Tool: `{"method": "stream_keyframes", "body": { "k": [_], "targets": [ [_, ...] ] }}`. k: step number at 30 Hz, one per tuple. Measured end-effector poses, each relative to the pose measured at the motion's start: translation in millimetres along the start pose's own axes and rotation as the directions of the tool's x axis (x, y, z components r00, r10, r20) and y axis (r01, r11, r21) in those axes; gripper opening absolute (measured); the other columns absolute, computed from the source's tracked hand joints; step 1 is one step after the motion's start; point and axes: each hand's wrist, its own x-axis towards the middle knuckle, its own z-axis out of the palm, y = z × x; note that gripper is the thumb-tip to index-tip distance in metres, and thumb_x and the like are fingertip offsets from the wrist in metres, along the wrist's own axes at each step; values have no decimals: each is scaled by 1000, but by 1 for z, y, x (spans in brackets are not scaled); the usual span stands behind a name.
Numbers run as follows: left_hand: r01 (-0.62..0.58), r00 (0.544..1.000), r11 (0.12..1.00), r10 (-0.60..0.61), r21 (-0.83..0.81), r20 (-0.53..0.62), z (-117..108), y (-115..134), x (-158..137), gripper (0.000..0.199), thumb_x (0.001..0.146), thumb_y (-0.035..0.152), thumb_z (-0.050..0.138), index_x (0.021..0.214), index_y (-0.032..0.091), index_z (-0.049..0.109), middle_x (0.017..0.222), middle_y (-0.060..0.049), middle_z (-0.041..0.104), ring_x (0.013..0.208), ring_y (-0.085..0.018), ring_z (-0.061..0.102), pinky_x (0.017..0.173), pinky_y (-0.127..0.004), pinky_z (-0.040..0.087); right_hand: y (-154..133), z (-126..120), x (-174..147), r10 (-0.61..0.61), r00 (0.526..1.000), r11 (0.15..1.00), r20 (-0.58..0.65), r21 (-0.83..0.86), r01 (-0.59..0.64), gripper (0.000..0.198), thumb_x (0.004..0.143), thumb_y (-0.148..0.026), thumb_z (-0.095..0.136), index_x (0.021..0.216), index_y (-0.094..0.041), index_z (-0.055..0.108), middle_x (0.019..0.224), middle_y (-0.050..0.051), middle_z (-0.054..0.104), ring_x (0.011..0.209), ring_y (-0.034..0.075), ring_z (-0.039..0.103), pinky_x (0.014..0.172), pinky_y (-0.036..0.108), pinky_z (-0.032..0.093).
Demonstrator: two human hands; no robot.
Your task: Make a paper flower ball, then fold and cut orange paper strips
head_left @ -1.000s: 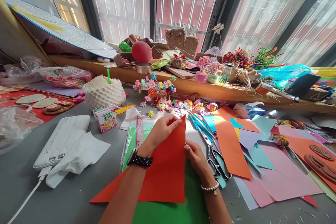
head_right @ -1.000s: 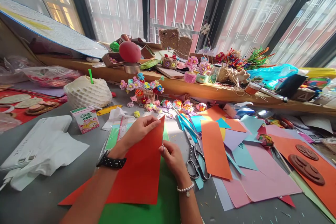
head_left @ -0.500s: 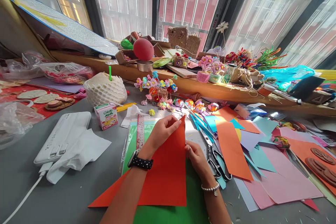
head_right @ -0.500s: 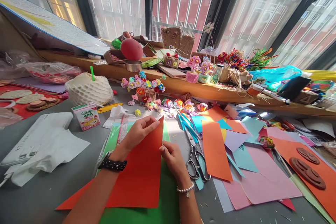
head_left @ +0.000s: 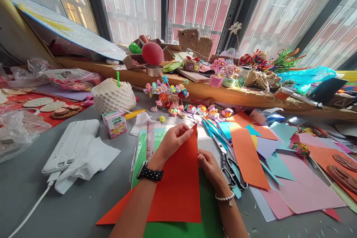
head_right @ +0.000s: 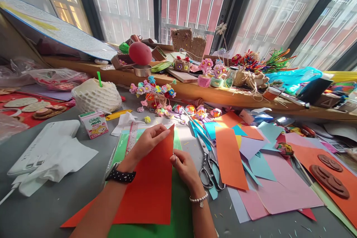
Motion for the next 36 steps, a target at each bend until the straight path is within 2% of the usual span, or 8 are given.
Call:
{"method": "stream_keyframes", "body": {
  "k": [4,8,17,23,30,36],
  "targets": [
    [13,1000,1000,-13,-28,4,0,-2,0,26,76,40,47,68,16,45,59,5,37,53,-7,31,48,-19,26,2,0,0,14,1000,1000,-11,24,-13,46,77,-59,35,56,-18,33,57,-4,25,53,10,21,47,24,16],
    [38,999,999,-36,-39,39,1,-3,-1,26,75,40,48,68,15,45,59,5,38,54,-7,33,48,-19,27,0,0,0,11,999,997,36,81,-14,48,74,-62,37,58,-17,39,59,-3,30,54,10,23,47,23,17],
    [75,997,994,-73,-74,25,0,-5,-2,27,73,43,50,67,16,44,55,7,38,49,-6,32,45,-18,26,-1,-1,0,9,1000,1000,7,-1,-9,48,76,-61,35,56,-18,35,55,-4,27,52,9,24,47,24,17],
    [76,995,994,-71,-78,67,1,-3,-4,27,73,42,50,68,16,46,58,5,40,51,-6,35,47,-18,28,1,-3,0,23,999,999,40,48,-25,49,75,-63,36,61,-16,44,59,-2,33,53,10,26,47,23,19],
    [69,997,993,-65,-97,49,2,-1,-4,27,73,42,50,66,16,45,54,6,38,48,-5,32,44,-17,26,-1,-3,-1,5,1000,1000,-2,6,-5,49,75,-62,35,57,-17,40,55,-3,29,53,10,25,47,24,19],
    [104,994,986,-97,-133,59,5,-1,-8,27,71,42,53,66,16,47,56,6,43,49,-6,38,46,-18,30,0,-3,-3,5,1000,999,30,53,-6,49,74,-62,38,61,-15,49,61,-1,35,56,11,28,48,23,22]
  ]
}}
